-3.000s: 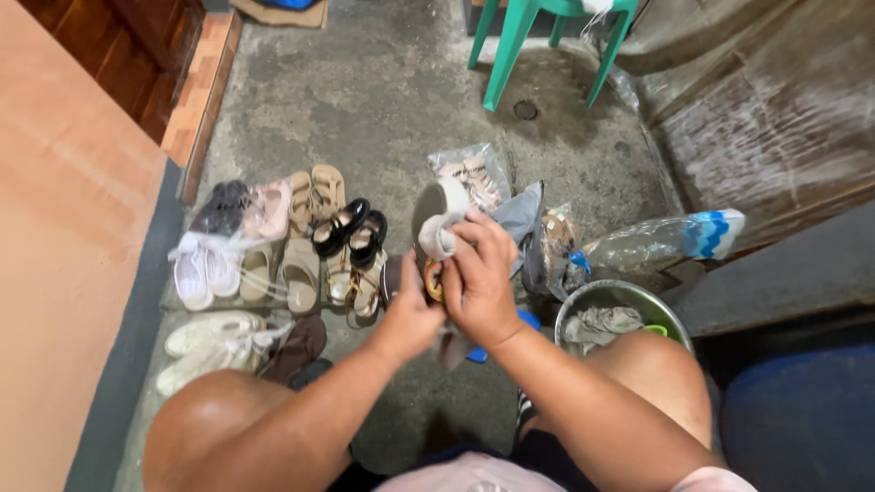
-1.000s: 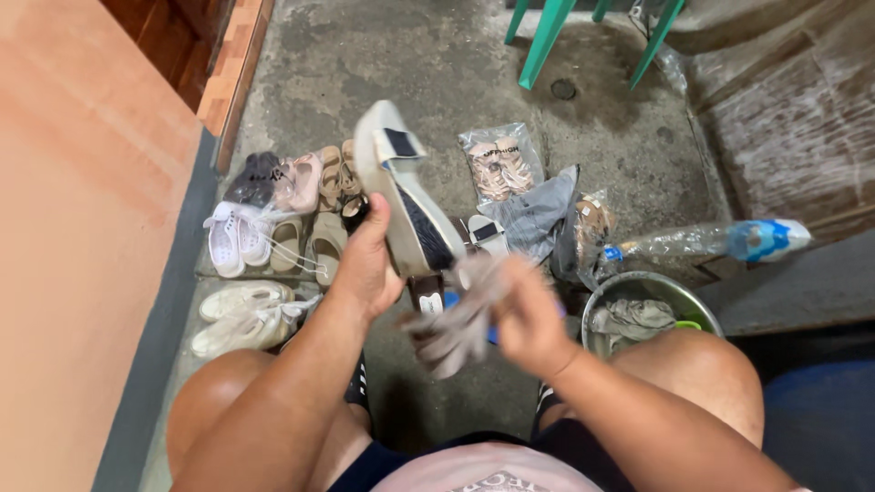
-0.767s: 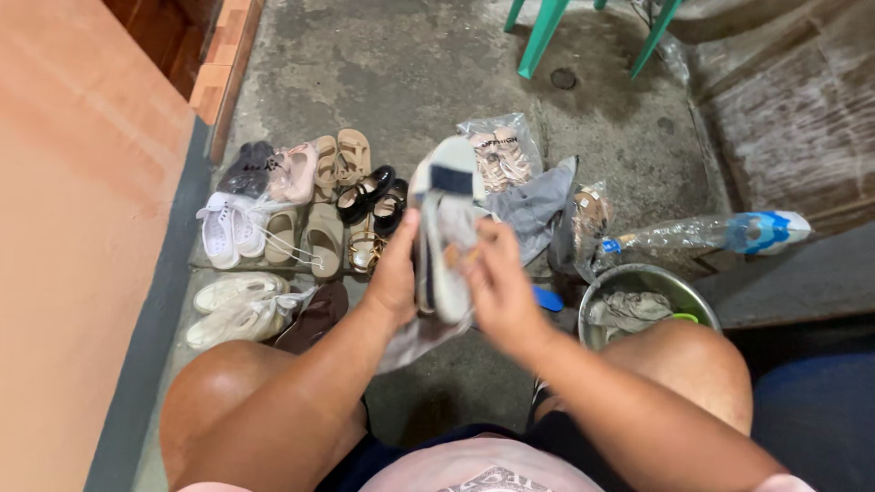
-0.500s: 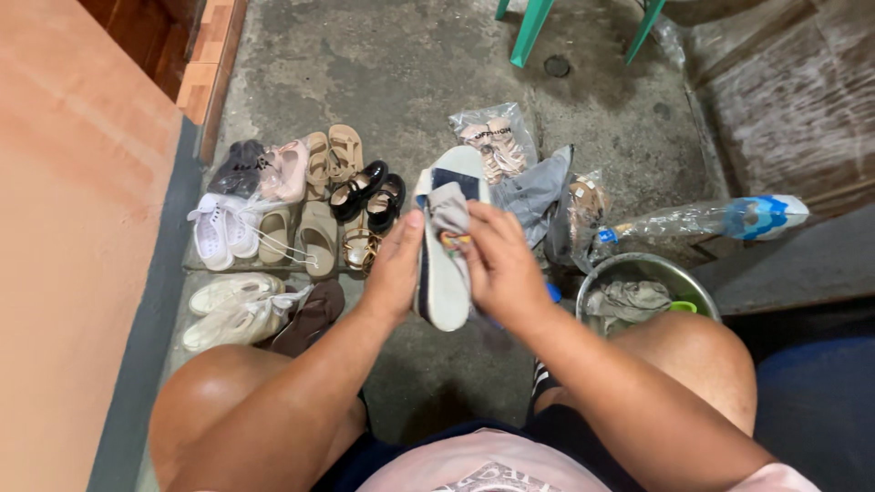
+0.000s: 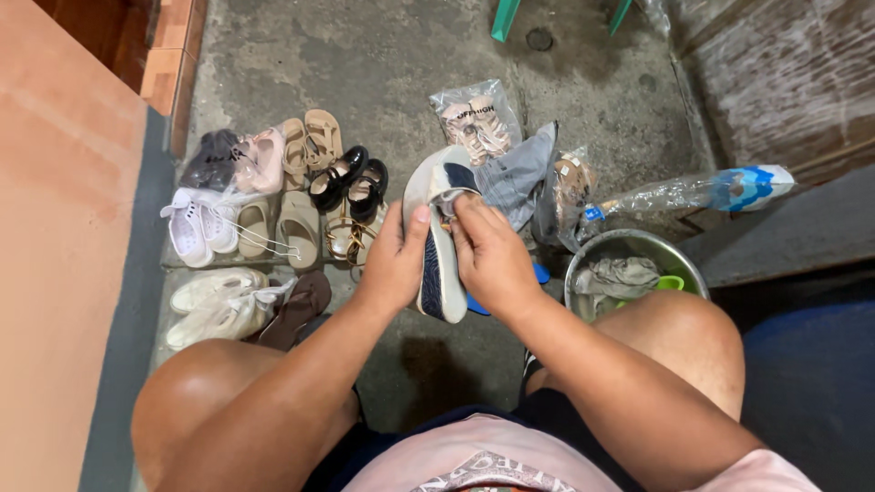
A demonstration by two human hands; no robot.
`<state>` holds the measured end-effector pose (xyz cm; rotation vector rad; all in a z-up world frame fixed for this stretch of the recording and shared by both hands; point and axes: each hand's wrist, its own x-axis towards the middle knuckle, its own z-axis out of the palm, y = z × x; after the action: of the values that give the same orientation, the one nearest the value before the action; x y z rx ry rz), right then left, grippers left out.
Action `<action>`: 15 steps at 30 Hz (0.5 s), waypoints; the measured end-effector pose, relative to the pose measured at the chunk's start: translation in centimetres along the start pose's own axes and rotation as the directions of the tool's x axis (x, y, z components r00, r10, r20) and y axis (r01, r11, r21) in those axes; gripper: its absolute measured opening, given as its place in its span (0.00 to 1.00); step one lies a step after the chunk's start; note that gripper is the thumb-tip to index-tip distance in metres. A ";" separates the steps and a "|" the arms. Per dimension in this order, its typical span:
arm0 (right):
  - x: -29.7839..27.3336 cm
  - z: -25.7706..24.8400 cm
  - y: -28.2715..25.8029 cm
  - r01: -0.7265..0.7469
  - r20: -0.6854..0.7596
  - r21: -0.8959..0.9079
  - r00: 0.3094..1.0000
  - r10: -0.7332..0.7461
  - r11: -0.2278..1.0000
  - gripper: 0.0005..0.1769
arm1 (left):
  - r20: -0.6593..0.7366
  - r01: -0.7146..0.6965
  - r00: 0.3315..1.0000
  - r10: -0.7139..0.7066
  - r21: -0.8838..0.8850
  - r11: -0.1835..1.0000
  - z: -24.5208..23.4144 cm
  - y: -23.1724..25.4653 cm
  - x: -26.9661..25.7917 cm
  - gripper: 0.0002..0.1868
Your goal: The person sits on the floor and wipes various shoes with a cloth. They handle multiple pairs of footwear, including sandals and slip-ons, removing them from plastic bags, wiping them down, and placing them back into the bags or on the floor.
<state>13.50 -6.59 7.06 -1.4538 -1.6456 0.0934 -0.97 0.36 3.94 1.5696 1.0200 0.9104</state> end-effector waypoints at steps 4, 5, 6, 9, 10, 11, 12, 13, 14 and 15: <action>-0.6 -1.6 -1.0 0.148 0.129 0.070 0.979 -0.156 0.987 0.28 | 0.004 0.052 0.999 -0.052 -0.064 0.997 -0.6 -1.5 0.5 0.28; -1.1 -2.0 -1.5 0.158 0.159 0.137 0.971 -0.179 0.978 0.29 | 0.011 0.077 0.997 -0.076 -0.131 0.988 -0.9 -1.7 0.8 0.29; -1.4 -2.3 -1.7 0.165 0.187 0.203 0.961 -0.204 0.965 0.30 | -0.002 0.095 0.995 -0.098 -0.204 0.974 -1.2 -1.8 1.1 0.29; -1.0 -2.9 -0.8 0.181 0.250 0.357 0.927 -0.280 0.917 0.29 | -0.019 0.083 0.996 -0.090 -0.246 0.966 -2.0 -1.4 1.5 0.29; -0.5 -2.6 -0.2 0.163 0.219 0.323 0.946 -0.241 0.932 0.29 | -0.008 0.041 0.999 -0.043 -0.142 0.989 -2.2 -1.3 1.3 0.29; 0.1 -2.3 0.5 0.140 0.188 0.288 0.962 -0.200 0.947 0.28 | 0.010 0.001 1.000 0.000 -0.039 0.999 -2.1 -1.2 0.9 0.29; 0.3 -2.0 0.9 0.116 0.156 0.254 0.975 -0.159 0.960 0.27 | -0.011 0.017 1.000 -0.017 -0.047 0.999 -1.7 -1.1 0.6 0.29; -0.1 -1.7 0.7 0.124 0.144 0.229 0.977 -0.159 0.965 0.28 | -0.025 0.030 0.999 -0.032 -0.057 0.998 -1.0 -1.1 0.6 0.30; -0.7 -1.1 0.2 0.132 0.132 0.204 0.978 -0.161 0.970 0.28 | -0.038 0.044 0.998 -0.047 -0.066 0.997 -0.5 -1.2 0.5 0.30; -1.0 -0.8 -0.2 0.147 0.117 0.181 0.978 -0.170 0.972 0.29 | -0.081 0.067 0.994 -0.072 -0.057 0.996 -0.6 -1.3 0.8 0.31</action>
<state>13.76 -7.90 7.08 -1.2026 -1.8082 0.2398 -1.44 1.50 2.79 1.4525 1.0932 0.9543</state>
